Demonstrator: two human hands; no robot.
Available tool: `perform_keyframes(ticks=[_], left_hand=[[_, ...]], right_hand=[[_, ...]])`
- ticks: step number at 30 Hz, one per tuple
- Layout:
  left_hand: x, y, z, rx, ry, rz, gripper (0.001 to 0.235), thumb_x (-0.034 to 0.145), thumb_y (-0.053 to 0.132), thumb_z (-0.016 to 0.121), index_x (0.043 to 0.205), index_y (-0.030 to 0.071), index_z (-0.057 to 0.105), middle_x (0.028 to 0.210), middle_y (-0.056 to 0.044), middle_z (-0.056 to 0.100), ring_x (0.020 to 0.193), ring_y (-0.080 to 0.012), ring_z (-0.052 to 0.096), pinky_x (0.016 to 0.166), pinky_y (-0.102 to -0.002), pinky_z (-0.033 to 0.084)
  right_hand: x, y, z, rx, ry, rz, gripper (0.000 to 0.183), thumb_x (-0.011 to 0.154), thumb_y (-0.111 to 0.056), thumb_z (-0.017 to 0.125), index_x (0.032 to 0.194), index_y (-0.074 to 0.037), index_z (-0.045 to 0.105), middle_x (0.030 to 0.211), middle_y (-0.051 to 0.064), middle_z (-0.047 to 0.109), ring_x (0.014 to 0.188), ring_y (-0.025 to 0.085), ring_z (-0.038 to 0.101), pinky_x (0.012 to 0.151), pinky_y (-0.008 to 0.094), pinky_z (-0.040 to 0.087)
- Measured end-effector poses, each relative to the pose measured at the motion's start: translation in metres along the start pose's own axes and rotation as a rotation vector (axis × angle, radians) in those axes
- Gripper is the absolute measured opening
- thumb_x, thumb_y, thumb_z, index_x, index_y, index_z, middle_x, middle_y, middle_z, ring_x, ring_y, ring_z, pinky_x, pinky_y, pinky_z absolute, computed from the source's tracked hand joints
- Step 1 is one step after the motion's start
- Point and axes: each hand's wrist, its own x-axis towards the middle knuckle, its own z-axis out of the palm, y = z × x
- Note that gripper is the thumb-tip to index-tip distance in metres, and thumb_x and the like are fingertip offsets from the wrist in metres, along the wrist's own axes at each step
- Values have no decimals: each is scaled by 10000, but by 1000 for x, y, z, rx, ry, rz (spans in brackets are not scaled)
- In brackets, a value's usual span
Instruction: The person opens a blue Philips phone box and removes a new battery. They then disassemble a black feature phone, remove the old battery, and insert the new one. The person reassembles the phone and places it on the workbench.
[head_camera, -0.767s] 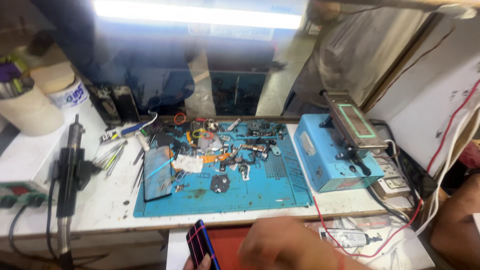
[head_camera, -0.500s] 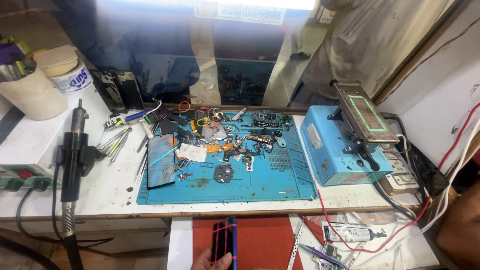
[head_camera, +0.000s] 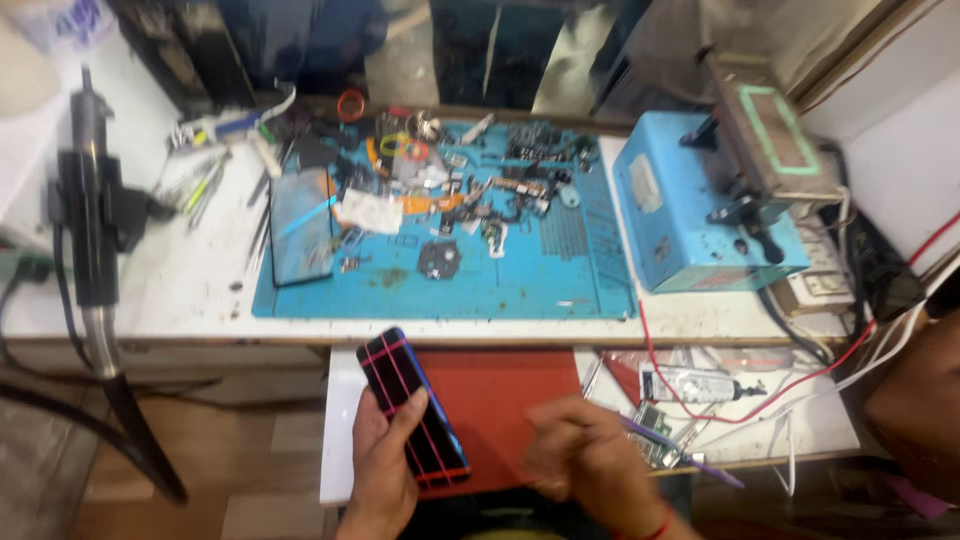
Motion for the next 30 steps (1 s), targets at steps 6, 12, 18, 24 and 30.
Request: perform_keyframes(ticks=[6, 12, 18, 24, 30], left_hand=[[-15, 20, 18, -55, -48, 53, 290, 970, 69, 608, 1251, 49, 537, 1076, -51, 659, 956, -135, 639, 841, -316, 541], [-36, 8, 16, -98, 14, -21, 379, 973, 103, 530, 1346, 89, 466, 1220, -62, 619, 1082, -143, 640, 908, -320, 543], [-22, 35, 30, 67, -37, 127, 450, 970, 125, 656, 1379, 49, 482, 1205, -70, 621, 1062, -142, 625, 933, -339, 540], [75, 100, 25, 640, -208, 362, 548, 888, 122, 786, 1355, 18, 521, 1258, -82, 696, 1140, -148, 677, 993, -302, 552], [140, 101, 49, 853, -217, 462, 547, 850, 91, 839, 1307, -26, 562, 1203, -112, 732, 1106, -184, 698, 971, -298, 540]], right_hand=[[6, -17, -4, -1314, -28, -308, 229, 826, -111, 840, 1034, -38, 777, 894, 67, 759, 781, 198, 657, 679, 318, 569], [-7, 28, 31, -894, -99, 90, 695, 837, -92, 772, 1455, -53, 456, 1204, 97, 689, 1016, 178, 724, 841, 310, 605], [-5, 24, 32, -1046, -141, -273, 674, 889, -70, 773, 1481, 17, 461, 1260, 145, 691, 1097, 231, 697, 956, 337, 569], [-8, 21, 10, -1376, -95, -567, 519, 841, -111, 824, 1298, 1, 606, 1069, 126, 704, 923, 229, 726, 804, 315, 589], [-8, 32, 15, -1635, -88, -868, 258, 804, -133, 824, 1020, -65, 701, 926, 79, 726, 787, 268, 709, 671, 354, 558]])
